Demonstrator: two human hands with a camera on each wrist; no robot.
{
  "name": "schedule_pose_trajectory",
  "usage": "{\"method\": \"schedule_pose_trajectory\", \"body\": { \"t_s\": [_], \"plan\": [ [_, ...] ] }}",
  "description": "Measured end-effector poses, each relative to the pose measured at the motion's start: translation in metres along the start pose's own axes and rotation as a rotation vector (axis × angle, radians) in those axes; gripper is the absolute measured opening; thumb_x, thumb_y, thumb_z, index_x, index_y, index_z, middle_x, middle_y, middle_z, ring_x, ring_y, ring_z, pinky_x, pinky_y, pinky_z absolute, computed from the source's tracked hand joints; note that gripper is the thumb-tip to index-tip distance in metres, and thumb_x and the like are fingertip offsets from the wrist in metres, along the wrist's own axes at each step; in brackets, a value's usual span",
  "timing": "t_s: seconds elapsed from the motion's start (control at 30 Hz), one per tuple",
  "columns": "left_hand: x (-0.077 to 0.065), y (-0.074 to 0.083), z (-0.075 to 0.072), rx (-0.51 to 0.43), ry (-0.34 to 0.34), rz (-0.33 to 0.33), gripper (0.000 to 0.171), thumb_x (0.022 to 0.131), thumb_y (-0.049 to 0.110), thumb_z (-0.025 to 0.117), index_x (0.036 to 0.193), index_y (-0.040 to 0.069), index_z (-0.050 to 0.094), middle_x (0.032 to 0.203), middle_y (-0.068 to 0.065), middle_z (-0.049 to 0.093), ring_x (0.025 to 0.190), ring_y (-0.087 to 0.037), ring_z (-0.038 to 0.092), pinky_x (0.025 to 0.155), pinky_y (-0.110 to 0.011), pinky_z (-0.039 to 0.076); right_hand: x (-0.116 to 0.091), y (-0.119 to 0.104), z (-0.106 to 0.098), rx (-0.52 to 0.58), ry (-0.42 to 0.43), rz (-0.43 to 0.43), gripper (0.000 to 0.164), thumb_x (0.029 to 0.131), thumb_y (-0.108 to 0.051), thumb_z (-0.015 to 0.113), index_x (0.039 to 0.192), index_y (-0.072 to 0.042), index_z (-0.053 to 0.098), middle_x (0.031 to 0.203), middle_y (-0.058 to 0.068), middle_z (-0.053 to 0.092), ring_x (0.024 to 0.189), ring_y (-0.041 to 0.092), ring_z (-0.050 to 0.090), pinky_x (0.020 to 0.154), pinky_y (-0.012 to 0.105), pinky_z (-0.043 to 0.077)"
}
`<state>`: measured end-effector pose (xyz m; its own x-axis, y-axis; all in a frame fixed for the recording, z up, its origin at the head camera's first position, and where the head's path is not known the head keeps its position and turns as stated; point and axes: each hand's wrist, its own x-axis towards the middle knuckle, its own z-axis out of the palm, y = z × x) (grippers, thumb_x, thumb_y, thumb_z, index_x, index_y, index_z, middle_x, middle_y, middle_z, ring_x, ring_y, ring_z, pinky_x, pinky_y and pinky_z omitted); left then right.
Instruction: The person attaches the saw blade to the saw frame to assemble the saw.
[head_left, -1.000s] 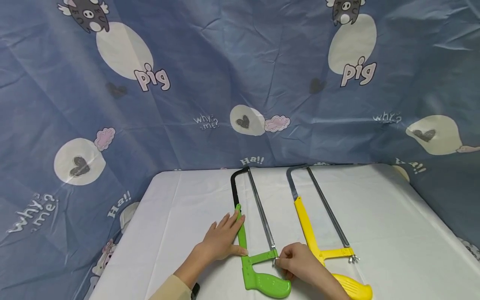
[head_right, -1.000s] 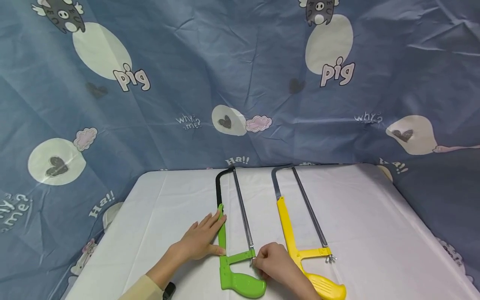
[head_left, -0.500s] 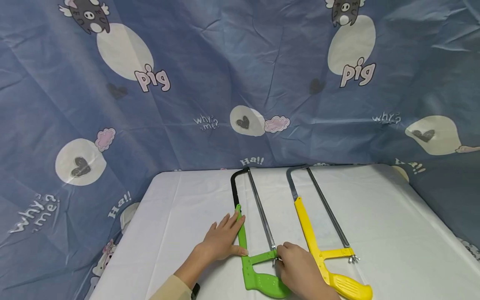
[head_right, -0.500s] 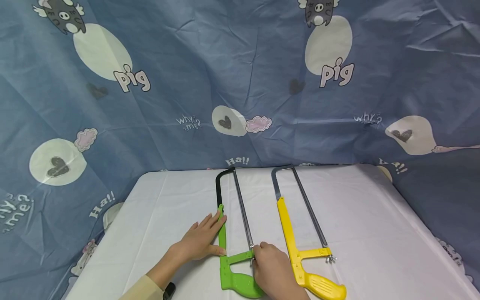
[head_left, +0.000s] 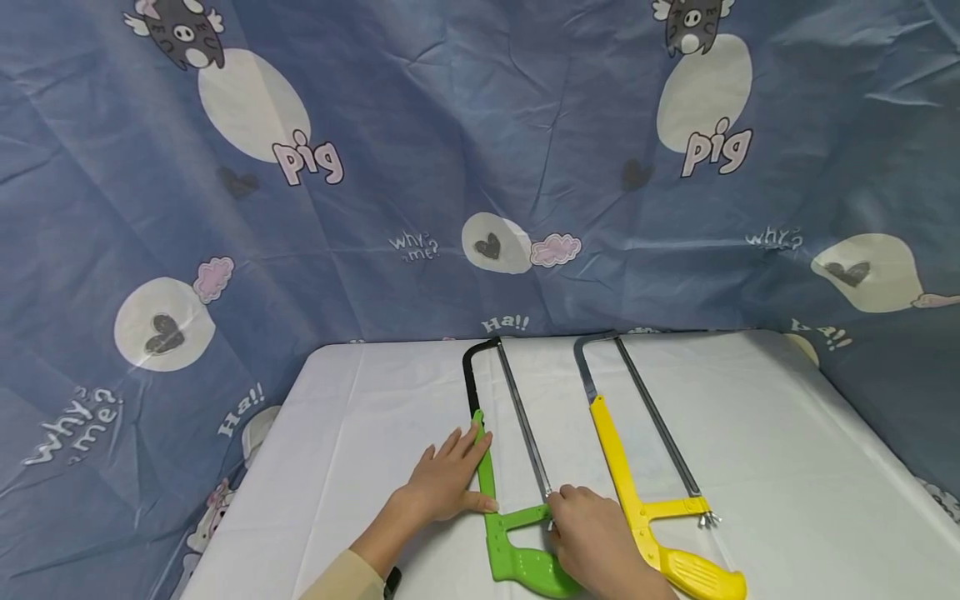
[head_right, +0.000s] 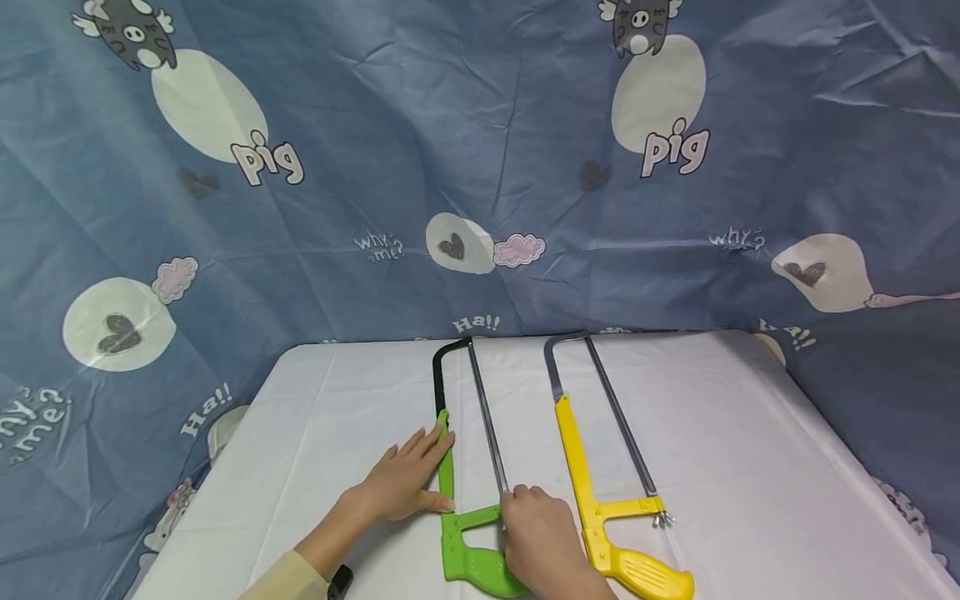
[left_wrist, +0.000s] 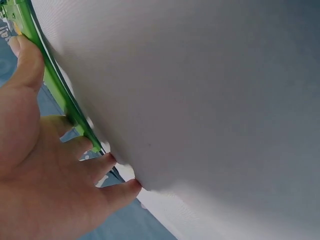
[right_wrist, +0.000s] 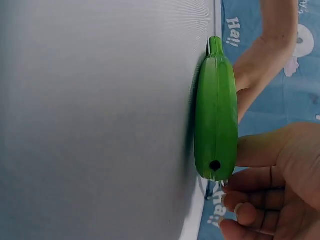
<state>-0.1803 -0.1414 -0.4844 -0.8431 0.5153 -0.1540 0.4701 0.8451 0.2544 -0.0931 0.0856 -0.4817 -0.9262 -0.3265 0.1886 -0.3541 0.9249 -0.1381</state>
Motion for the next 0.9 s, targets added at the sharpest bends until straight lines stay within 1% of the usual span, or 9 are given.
{"method": "schedule_pose_trajectory", "body": {
  "t_s": [0.23, 0.33, 0.43, 0.63, 0.77, 0.9],
  "plan": [
    [0.0, -0.001, 0.0, -0.009, 0.001, -0.003, 0.101, 0.08, 0.064, 0.067, 0.158, 0.015, 0.028, 0.167, -0.013, 0.019, 0.151, -0.042, 0.023, 0.112, -0.069, 0.029, 0.005, -0.006, 0.0, -0.053, -0.041, 0.036, 0.02, 0.076, -0.026, 0.083, 0.077, -0.013, 0.067, 0.064, -0.005, 0.052, 0.055, 0.008, 0.042, 0.046, 0.025, 0.035],
    [0.0, -0.001, 0.0, -0.012, 0.003, 0.0, 0.101, 0.08, 0.064, 0.067, 0.158, 0.015, 0.028, 0.167, -0.013, 0.019, 0.151, -0.042, 0.023, 0.112, -0.069, 0.029, 0.007, -0.008, 0.001, -0.062, -0.048, 0.051, 0.021, 0.075, -0.025, 0.083, 0.074, -0.013, 0.066, 0.062, -0.004, 0.05, 0.053, 0.009, 0.042, 0.045, 0.026, 0.034],
    [-0.001, -0.001, -0.001, -0.014, 0.004, 0.004, 0.1, 0.08, 0.064, 0.067, 0.158, 0.014, 0.028, 0.167, -0.013, 0.019, 0.151, -0.042, 0.023, 0.112, -0.069, 0.029, 0.008, -0.009, 0.002, -0.071, -0.025, 0.045, 0.021, 0.074, -0.02, 0.082, 0.069, -0.013, 0.064, 0.059, -0.004, 0.049, 0.051, 0.01, 0.041, 0.044, 0.027, 0.033],
    [-0.002, -0.001, -0.001, -0.01, 0.01, 0.005, 0.099, 0.08, 0.063, 0.068, 0.157, 0.014, 0.029, 0.166, -0.013, 0.02, 0.151, -0.042, 0.024, 0.111, -0.069, 0.03, 0.007, -0.01, 0.007, -0.131, 0.054, -0.018, 0.02, 0.071, -0.013, 0.08, 0.062, -0.011, 0.062, 0.052, -0.003, 0.046, 0.046, 0.009, 0.036, 0.041, 0.026, 0.031],
    [0.0, 0.0, 0.0, -0.01, 0.011, 0.008, 0.099, 0.08, 0.063, 0.068, 0.158, 0.015, 0.029, 0.166, -0.013, 0.02, 0.151, -0.042, 0.024, 0.111, -0.069, 0.03, 0.007, -0.01, 0.006, -0.168, 0.08, -0.053, 0.02, 0.068, -0.012, 0.079, 0.058, -0.01, 0.062, 0.049, -0.003, 0.045, 0.045, 0.008, 0.034, 0.04, 0.026, 0.032],
    [-0.002, 0.0, -0.002, -0.007, 0.014, 0.007, 0.099, 0.08, 0.063, 0.068, 0.157, 0.014, 0.029, 0.166, -0.014, 0.021, 0.15, -0.042, 0.025, 0.111, -0.069, 0.031, 0.008, -0.011, 0.005, -0.179, 0.094, -0.073, 0.02, 0.066, -0.013, 0.08, 0.057, -0.01, 0.063, 0.048, -0.004, 0.046, 0.044, 0.008, 0.033, 0.04, 0.026, 0.033]
  ]
}}
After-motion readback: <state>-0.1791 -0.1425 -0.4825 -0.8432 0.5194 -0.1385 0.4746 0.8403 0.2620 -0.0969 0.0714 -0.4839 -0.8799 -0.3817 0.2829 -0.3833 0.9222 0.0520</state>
